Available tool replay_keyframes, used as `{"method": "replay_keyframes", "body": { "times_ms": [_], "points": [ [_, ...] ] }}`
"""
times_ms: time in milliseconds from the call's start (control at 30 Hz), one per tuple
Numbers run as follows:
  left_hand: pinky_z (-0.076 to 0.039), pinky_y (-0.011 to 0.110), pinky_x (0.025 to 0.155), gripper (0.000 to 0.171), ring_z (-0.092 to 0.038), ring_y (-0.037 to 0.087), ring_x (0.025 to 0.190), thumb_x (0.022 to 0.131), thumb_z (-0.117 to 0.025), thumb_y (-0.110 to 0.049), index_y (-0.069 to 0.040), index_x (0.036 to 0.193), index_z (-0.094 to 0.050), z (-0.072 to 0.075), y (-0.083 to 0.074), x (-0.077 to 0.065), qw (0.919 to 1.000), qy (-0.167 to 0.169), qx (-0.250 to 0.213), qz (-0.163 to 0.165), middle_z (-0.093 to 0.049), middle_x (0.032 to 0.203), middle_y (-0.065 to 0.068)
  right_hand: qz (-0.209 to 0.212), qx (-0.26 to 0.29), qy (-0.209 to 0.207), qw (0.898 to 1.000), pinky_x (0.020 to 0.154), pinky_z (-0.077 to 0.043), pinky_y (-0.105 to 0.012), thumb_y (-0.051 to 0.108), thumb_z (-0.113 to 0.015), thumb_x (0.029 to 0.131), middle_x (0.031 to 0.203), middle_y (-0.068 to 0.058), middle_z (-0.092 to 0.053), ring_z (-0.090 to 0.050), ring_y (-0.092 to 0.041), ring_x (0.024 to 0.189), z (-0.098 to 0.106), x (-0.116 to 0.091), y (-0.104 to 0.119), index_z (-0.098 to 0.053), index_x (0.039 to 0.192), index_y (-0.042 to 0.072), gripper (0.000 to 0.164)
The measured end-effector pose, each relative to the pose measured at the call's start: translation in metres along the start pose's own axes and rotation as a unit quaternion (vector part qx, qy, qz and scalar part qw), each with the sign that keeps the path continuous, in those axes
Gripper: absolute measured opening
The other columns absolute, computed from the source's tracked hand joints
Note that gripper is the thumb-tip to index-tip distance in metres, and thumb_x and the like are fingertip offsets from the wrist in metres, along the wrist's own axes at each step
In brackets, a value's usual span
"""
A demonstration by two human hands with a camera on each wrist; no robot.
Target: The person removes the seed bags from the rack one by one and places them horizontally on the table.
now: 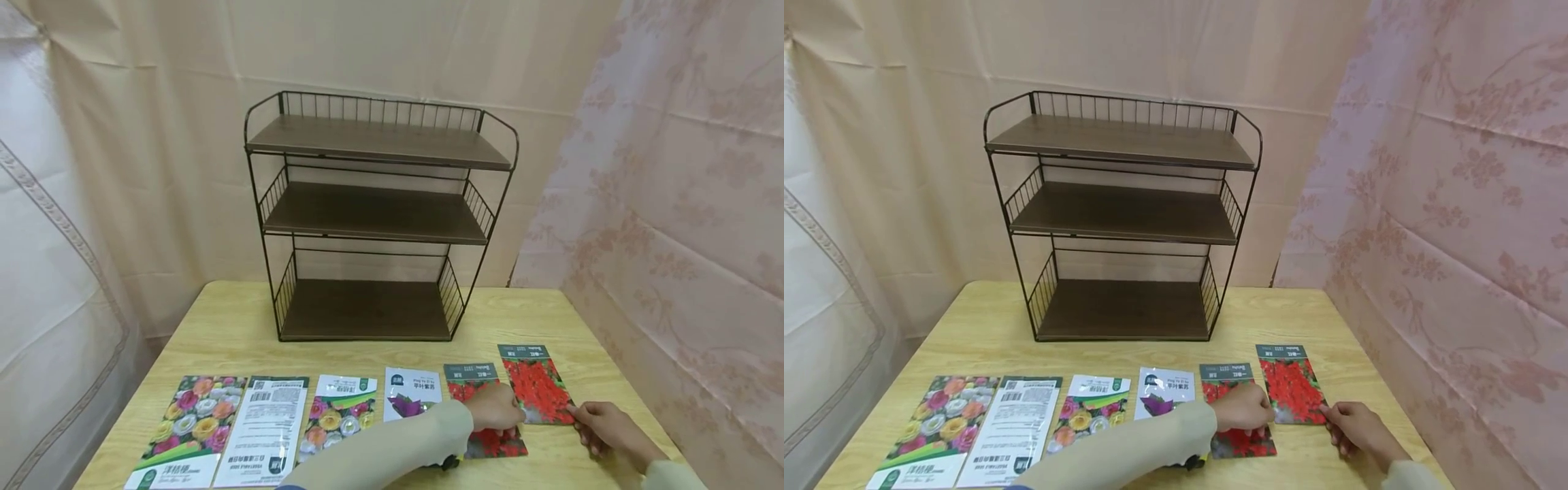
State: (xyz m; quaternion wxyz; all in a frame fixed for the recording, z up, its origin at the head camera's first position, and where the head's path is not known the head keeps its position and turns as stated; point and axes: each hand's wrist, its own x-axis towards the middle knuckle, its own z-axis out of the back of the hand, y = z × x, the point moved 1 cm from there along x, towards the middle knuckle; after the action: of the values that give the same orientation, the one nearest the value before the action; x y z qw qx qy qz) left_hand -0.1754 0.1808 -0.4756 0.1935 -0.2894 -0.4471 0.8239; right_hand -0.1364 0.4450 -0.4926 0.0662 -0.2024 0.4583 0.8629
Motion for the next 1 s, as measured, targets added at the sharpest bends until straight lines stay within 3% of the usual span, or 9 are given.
{"method": "replay_keyframes", "body": {
  "times_ms": [133, 367, 600, 733, 867, 1000],
  "points": [
    [-0.041, 0.025, 0.044, 0.046, -0.04, 0.012, 0.037, 0.1, -0.064, -0.017, -0.006, 0.056, -0.062, 0.0, 0.003, 0.002, 1.0, -0.005, -0.004, -0.001, -0.06, 0.051, 0.002, 0.001, -0.02, 0.011, 1.0, 0.05, -0.047, -0.026, 0.039, -0.048, 0.11, 0.067, -0.001, -0.059, -0.054, -0.011, 0.053, 0.001, 0.001, -0.001, -0.06, 0.085, 0.004, 0.046],
    [-0.047, 0.025, 0.048, 0.037, -0.046, 0.011, 0.041, 0.102, -0.064, -0.017, -0.007, 0.067, -0.069, 0.004, 0.005, 0.004, 0.9997, -0.022, -0.004, -0.008, -0.063, 0.056, 0.001, -0.034, -0.087, 0.001, 0.996, 0.044, -0.028, -0.021, 0.047, -0.054, 0.106, 0.057, 0.004, -0.046, -0.027, -0.006, 0.046, 0.002, 0.002, 0.002, -0.059, 0.075, 0.008, 0.049],
    [-0.049, 0.028, 0.05, 0.021, -0.052, 0.014, 0.048, 0.102, -0.064, -0.012, -0.007, 0.085, -0.075, 0.027, 0.009, 0.0, 0.9978, -0.039, -0.019, -0.05, -0.067, 0.067, 0.004, -0.048, -0.181, -0.042, 0.981, 0.047, -0.027, -0.023, 0.058, -0.063, 0.096, 0.054, 0.006, -0.037, -0.025, -0.007, 0.049, 0.002, 0.013, 0.004, -0.043, 0.062, 0.018, 0.056],
    [-0.047, 0.03, 0.048, 0.022, -0.051, 0.015, 0.049, 0.103, -0.06, -0.015, -0.007, 0.089, -0.075, 0.047, 0.013, -0.001, 0.9968, -0.036, -0.002, -0.071, -0.068, 0.072, 0.005, 0.001, -0.186, -0.029, 0.982, 0.048, -0.034, -0.026, 0.052, -0.062, 0.1, 0.056, 0.004, -0.043, -0.032, -0.009, 0.05, 0.007, 0.017, 0.014, -0.048, 0.066, 0.014, 0.053],
    [-0.043, 0.027, 0.05, 0.023, -0.047, 0.011, 0.049, 0.105, -0.06, -0.026, -0.014, 0.092, -0.076, 0.066, 0.013, -0.002, 0.993, -0.039, 0.056, -0.097, -0.068, 0.072, 0.002, 0.056, -0.159, -0.023, 0.985, 0.045, -0.039, -0.027, 0.048, -0.057, 0.104, 0.063, -0.002, -0.055, -0.039, -0.01, 0.049, 0.011, 0.018, 0.035, -0.055, 0.077, 0.007, 0.05],
    [-0.043, 0.021, 0.055, 0.024, -0.046, 0.004, 0.052, 0.104, -0.062, -0.035, -0.018, 0.091, -0.072, 0.083, 0.018, -0.011, 0.9793, -0.042, 0.138, -0.143, -0.063, 0.069, -0.009, 0.094, -0.175, -0.04, 0.979, 0.052, -0.045, -0.03, 0.051, -0.056, 0.104, 0.077, -0.005, -0.061, -0.051, -0.014, 0.06, 0.003, 0.018, 0.066, -0.061, 0.094, 0.006, 0.047]
  ]
}}
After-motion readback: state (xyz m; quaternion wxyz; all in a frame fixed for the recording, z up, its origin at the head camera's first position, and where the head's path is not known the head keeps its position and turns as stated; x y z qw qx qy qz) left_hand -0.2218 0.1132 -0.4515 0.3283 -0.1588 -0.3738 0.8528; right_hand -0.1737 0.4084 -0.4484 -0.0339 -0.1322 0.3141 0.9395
